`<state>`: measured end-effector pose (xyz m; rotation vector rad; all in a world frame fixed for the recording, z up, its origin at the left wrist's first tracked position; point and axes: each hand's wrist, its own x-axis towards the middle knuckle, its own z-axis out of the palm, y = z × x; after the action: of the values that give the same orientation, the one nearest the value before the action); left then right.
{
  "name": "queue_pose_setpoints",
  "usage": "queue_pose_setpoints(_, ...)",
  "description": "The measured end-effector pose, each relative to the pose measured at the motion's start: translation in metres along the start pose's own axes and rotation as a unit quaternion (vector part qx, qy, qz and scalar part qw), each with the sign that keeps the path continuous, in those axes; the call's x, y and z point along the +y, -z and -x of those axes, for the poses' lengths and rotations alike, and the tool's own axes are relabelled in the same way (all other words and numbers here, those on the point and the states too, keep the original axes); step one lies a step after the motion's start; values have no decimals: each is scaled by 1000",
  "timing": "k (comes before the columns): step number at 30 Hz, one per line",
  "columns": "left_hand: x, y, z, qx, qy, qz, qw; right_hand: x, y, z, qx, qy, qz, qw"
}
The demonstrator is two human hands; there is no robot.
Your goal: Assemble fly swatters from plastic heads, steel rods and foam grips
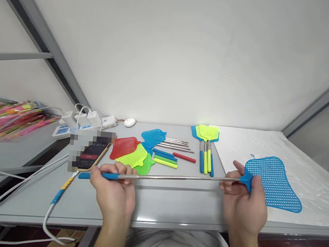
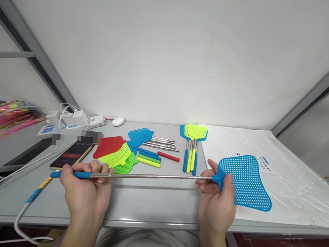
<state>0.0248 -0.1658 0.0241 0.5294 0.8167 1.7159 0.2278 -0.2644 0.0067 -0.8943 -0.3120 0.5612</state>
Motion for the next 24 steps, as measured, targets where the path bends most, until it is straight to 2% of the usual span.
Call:
queue_pose_setpoints(4,-31,-14,31,-45,46,15,998,27,-18,27,-71,-46,32,996)
queue_pose_setpoints(6,-42,-23,48,-50,39,22,998,37,-25,38,-86,-47,52,994)
queue_pose_setpoints(8,-48,-31,62,-74,46,31,996,43,-29,45,-88,-50,78,992)
queue_pose_setpoints(11,-47,-40,73,-137,102,29,985,44,-35,47,-85,-79,80,990)
queue_pose_setpoints(17,-49,-37,60,-166,158,-41,973,34,-31,26,-145,-110,32,983)
queue_pose_setpoints(20,-44,-27,44,-194,195,-60,960,25,-22,13,-153,-93,40,983)
queue_pose_setpoints(22,-34,-18,31,-217,183,-76,956,18,-18,7,-152,-74,41,985)
queue_pose_setpoints(24,-22,-9,19,-260,137,-154,943,12,-17,5,-154,-72,32,985)
